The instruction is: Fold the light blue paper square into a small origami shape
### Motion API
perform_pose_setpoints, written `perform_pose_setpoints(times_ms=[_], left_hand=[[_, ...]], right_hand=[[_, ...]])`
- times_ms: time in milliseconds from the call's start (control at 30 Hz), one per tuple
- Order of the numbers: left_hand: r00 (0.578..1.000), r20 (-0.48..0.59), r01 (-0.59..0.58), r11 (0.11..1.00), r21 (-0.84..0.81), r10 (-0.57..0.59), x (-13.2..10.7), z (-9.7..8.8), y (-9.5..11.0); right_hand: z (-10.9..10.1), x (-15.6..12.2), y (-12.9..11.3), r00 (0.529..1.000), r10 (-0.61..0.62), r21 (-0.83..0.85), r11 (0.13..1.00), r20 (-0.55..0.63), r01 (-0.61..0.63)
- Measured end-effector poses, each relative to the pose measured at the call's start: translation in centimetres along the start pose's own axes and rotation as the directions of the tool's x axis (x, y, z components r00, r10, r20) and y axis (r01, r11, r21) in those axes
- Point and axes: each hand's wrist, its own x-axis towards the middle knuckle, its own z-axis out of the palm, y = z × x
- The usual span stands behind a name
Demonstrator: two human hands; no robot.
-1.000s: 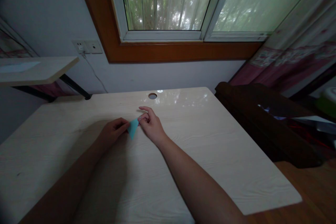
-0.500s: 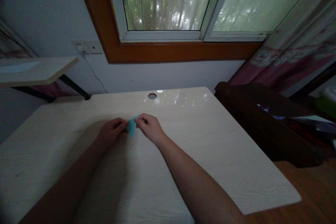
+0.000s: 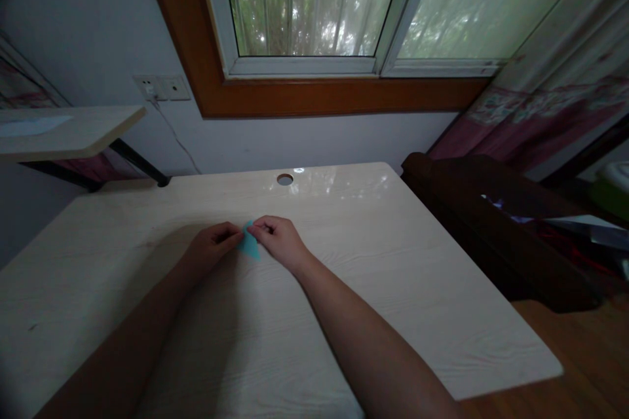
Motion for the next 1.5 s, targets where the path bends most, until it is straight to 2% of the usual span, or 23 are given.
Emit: perform_pose_setpoints(times_ms=[133, 267, 467, 600, 733, 867, 1000, 1233, 1433, 1500], left_hand=[[0.999, 0.034, -0.024, 0.999, 0.03, 0.023, 0.0, 0.0, 0.0], [0.998, 0.041, -0.038, 0.999, 0.033, 0.037, 0.0, 0.0, 0.1], [0.998, -0.061, -0.004, 0.996, -0.084, -0.001, 0.1, 0.1, -0.4], [0.998, -0.068, -0.021, 0.998, -0.063, 0.017, 0.1, 0.2, -0.8], [0.996, -0.084, -0.034, 0.999, -0.039, 0.031, 0.0, 0.1, -0.9], [0.987, -0.162, -0.005, 0.997, -0.08, -0.008, 0.2, 0.0, -1.0], [0.957, -0.285, 0.018, 0.988, -0.155, -0.062, 0.3, -0.2, -0.7], [0.88, -0.469, 0.021, 0.991, -0.134, -0.082, 0.2, -0.9, 0.0], [0.848, -0.516, 0.003, 0.975, -0.223, -0.121, 0.4, -1.2, -1.1], [0.823, -0.548, -0.007, 0.963, -0.27, -0.147, 0.6, -1.4, -1.5]], right_hand=[[0.1, 0.0, 0.4, 0.998, -0.018, 0.041, 0.999, -0.061, 0.021], [0.1, 0.0, 0.6, 0.997, -0.034, 0.026, 0.999, -0.066, 0.036], [-0.1, -0.2, 0.1, 0.994, -0.108, -0.097, 0.989, 0.024, 0.11], [0.0, -0.4, -0.2, 0.979, -0.176, -0.142, 0.972, 0.103, 0.189], [0.0, -0.4, -0.3, 0.978, -0.184, -0.169, 0.965, 0.1, 0.199], [0.0, -0.4, -0.4, 0.982, -0.18, -0.178, 0.966, 0.061, 0.188], [-0.1, -0.4, -0.3, 0.986, -0.167, -0.188, 0.969, -0.001, 0.164], [-0.1, -0.3, -0.3, 0.981, -0.164, -0.185, 0.972, -0.106, 0.142], [-0.1, -0.1, -0.1, 0.971, -0.113, -0.139, 0.987, -0.21, 0.085], [-0.2, 0.1, 0.1, 0.966, -0.084, -0.093, 0.994, -0.245, 0.063]])
